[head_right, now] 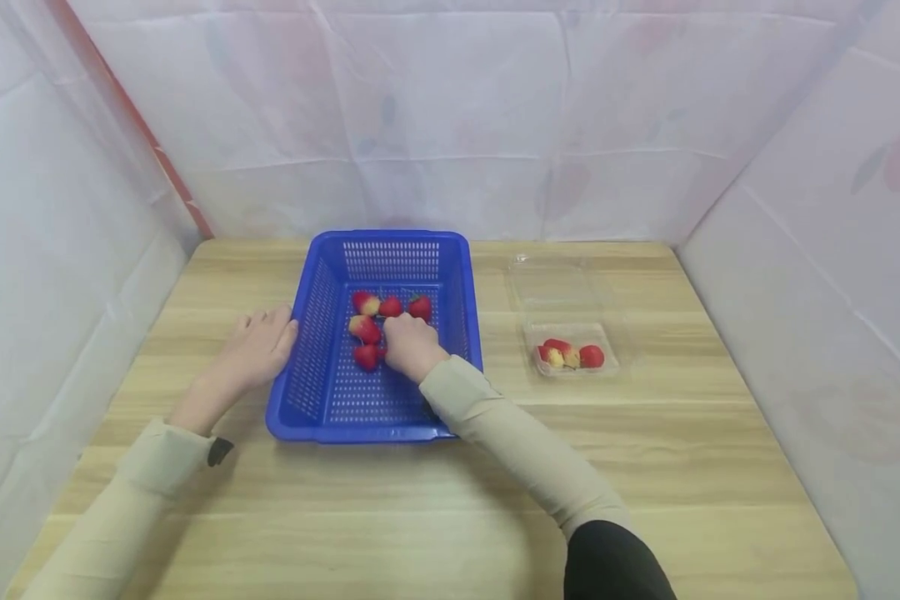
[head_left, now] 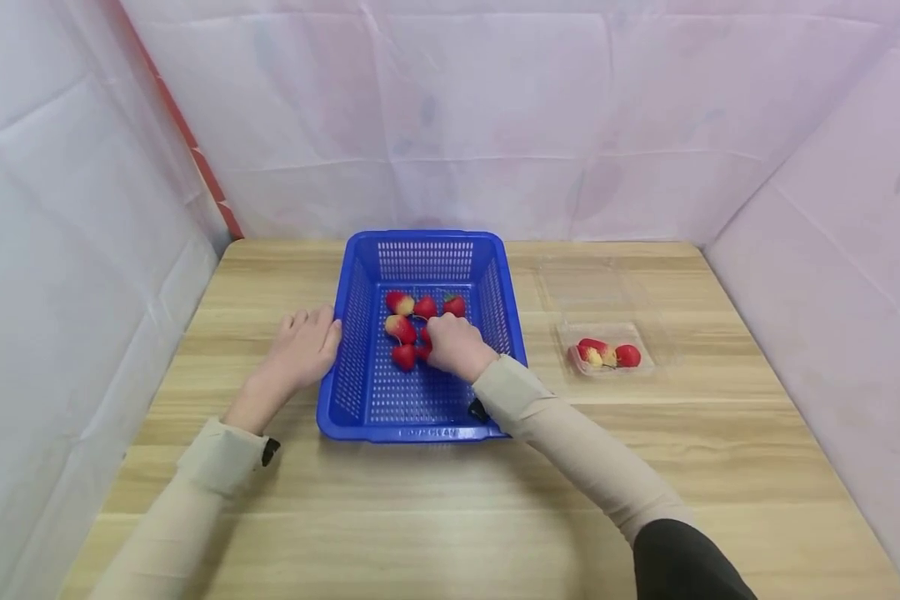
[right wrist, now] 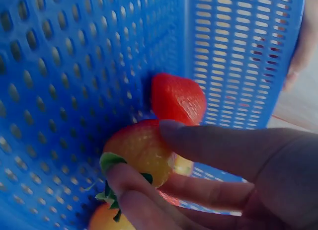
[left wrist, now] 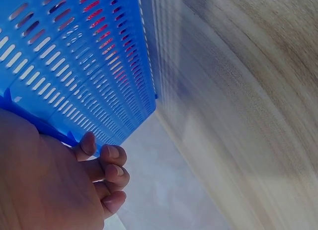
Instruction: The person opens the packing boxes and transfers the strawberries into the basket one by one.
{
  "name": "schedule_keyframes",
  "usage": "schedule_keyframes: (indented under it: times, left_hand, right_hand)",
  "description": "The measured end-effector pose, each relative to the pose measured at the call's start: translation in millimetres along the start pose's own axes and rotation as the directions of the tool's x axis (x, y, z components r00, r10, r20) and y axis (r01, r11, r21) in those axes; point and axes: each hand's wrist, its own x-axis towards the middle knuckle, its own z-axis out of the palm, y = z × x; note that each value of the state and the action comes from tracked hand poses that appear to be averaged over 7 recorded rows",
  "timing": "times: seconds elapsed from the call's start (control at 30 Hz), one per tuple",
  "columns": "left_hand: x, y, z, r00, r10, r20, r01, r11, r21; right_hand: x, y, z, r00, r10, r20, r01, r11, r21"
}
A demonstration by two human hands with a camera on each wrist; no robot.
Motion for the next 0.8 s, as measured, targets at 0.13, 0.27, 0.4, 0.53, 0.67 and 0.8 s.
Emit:
schedule_keyframes:
  times: [0.13, 0.27, 0.4, 0.53, 0.67, 0.8]
  left_hand:
    - [-1.0, 1.2, -1.3, 1.0, 0.005, 0.001, -0.005, 1.0, -0.007]
    - [-2.8, 1.4, -1.4, 1.0, -0.003, 0.01, 0.003, 1.0, -0.002]
    - [-4.3, 1.1, -0.2, 1.0, -0.008, 0.01, 0.008, 1.0, -0.003]
    - [-4.7, 1.3, 0.9, 1.0, -0.002, 0.014, 0.002, 1.0, -0.001]
    - [-3.6, 1.7, 1.0, 1.0, 0.004, 0.01, -0.004, 1.0, 0.003]
    - [-2.5, 2.9, -0.2, 1.0, 0.007, -0.005, -0.007, 1.0, 0.007]
  right_hand:
    - [2.5, 1.5, 3.2, 1.0, -0.001, -0.011, 0.002, 1.0, 0.01]
    - [4.0, 1.6, 6.5, 1.0, -0.003, -0.012, 0.003, 1.0, 0.028]
    - [3.8, 1.2, 8.2, 1.0, -0.007, -0.023, 0.008, 0.999, 0.046]
    - [2.9, 1.0, 7.7, 0.999, -0.005, -0.039, 0.006, 0.999, 0.034]
    - [1.6, 0.4, 5.4, 0.999, 0.003, -0.052, -0.002, 1.0, 0.02]
    - [-0.8, -0.9, 1.6, 0.999, 0.015, -0.04, -0.012, 0.998, 0.07]
